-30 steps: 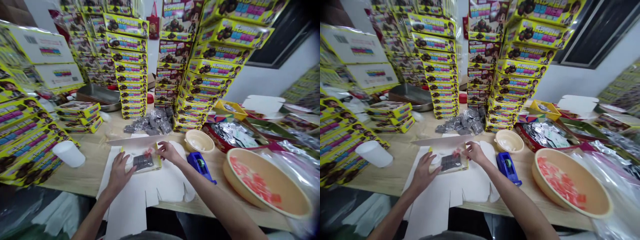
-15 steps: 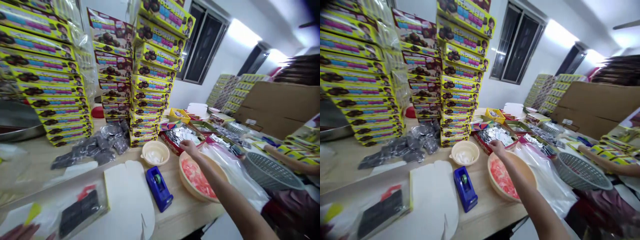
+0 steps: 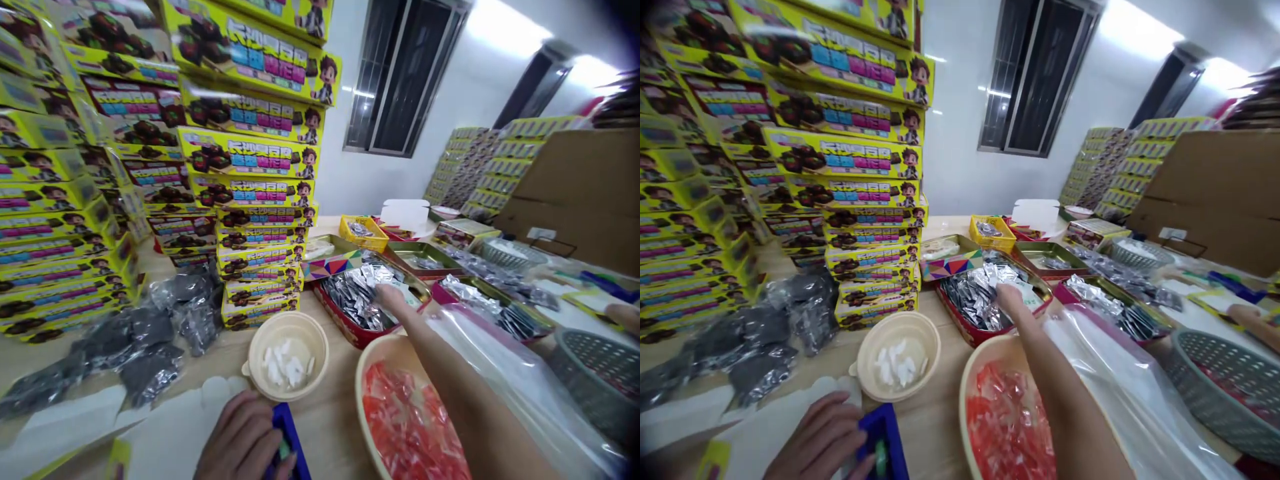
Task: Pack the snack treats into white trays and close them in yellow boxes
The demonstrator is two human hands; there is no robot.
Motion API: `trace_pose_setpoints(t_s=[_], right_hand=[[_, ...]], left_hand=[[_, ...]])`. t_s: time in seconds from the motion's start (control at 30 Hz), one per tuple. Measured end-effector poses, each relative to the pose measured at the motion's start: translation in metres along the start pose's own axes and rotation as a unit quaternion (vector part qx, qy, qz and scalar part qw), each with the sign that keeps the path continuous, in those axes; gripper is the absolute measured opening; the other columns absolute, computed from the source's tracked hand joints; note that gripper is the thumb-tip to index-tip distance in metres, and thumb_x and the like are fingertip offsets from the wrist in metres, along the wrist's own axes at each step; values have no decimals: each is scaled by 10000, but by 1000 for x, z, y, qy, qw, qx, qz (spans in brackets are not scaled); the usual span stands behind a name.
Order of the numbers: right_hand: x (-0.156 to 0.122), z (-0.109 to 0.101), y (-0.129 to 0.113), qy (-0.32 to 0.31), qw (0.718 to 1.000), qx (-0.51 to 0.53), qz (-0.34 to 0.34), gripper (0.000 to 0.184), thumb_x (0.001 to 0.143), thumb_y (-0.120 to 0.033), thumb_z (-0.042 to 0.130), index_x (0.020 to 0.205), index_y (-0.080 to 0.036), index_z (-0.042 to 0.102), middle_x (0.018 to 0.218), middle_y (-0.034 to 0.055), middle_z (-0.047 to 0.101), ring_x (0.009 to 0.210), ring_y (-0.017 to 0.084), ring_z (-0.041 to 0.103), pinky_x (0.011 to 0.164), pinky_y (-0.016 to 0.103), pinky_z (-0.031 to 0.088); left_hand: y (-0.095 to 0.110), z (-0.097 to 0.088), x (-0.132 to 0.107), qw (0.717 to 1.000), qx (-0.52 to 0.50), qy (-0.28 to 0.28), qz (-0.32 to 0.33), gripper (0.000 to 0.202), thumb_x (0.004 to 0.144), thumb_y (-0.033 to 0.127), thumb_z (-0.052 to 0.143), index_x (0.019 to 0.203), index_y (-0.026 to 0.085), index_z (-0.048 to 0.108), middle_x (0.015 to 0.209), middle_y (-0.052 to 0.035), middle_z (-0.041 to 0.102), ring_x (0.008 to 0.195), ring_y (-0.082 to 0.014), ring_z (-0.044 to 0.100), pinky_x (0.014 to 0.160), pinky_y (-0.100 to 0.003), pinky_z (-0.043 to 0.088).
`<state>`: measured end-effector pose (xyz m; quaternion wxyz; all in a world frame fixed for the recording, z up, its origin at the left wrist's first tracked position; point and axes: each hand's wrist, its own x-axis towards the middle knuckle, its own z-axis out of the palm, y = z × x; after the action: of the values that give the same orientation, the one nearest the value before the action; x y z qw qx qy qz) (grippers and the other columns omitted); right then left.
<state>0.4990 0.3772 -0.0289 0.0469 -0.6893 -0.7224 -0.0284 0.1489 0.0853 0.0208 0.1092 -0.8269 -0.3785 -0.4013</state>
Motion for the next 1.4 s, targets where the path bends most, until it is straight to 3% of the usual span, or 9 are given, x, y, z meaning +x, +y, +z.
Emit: trace_pose_setpoints(t_s=[0.13,0.27,0.4,0.57,0.67,0.9,1.0,1.2,1.4], right_hand=[[-31,-26,-3,58,998,-19,-15,334,833,-65,350,1029,-128,613,917,159,654,866,249,602,674,283,362],[-107,-63,-46,61,963,140,-221,332,782,-45,372,937,-191,626,834,78,658,753,189,589,658,255,382],[-128,-70,-79,-85,879,312,-351,246,888,-198,392,920,-224,634,811,27,664,721,158,599,658,238,427],[-29,-26,-49,-9,968,215,-126,391,786,-190,573,1171,-123,556,1175,137,598,1092,240,533,895,307,403],[10,-4,-29,0,985,159,-69,392,688,-85,594,1080,-88,601,1053,169,642,1074,270,534,861,304,396],[-7,-12,-12,37,975,205,-70,198,774,-243,506,668,-127,627,649,60,612,692,182,551,620,251,371],[-24,-24,-5,31,948,309,-73,317,750,-428,545,643,-137,613,545,1,539,551,143,478,527,246,343],[-80,-46,-34,-45,799,596,-71,357,564,-429,766,533,-160,534,530,-24,527,513,108,438,536,251,349],[-143,-74,-98,-130,753,639,-85,331,564,-394,796,520,-159,568,504,-7,550,481,112,457,506,255,357]], left_hand=[[-3,45,43,997,-42,9,-66,172,775,165,557,939,204,592,881,-72,645,881,-205,599,841,-361,496],[-10,82,70,987,-31,-28,-153,587,759,225,566,1313,128,395,1325,-180,451,1236,-304,407,969,-446,397],[-15,99,78,937,-106,-216,-253,154,803,226,468,828,165,607,810,-82,643,794,-225,594,683,-318,431],[-14,86,64,903,-147,-262,-306,264,843,247,397,586,187,411,554,-3,497,542,-140,467,522,-260,269],[-10,77,56,904,-169,-251,-303,257,854,261,388,608,188,397,587,-7,510,576,-140,474,542,-254,274],[-10,79,48,925,-172,-203,-272,252,853,241,400,608,186,394,627,-13,510,609,-146,482,573,-255,306],[-8,81,51,929,-198,-182,-253,213,841,207,411,633,180,451,708,-35,551,686,-161,524,621,-260,364],[1,64,50,925,-242,-127,-264,173,809,181,464,672,169,568,1230,-129,537,1125,-231,513,927,-338,412],[-3,46,40,879,-336,-55,-333,128,770,227,557,732,152,654,1353,-135,454,1204,-260,469,1013,-375,362]])
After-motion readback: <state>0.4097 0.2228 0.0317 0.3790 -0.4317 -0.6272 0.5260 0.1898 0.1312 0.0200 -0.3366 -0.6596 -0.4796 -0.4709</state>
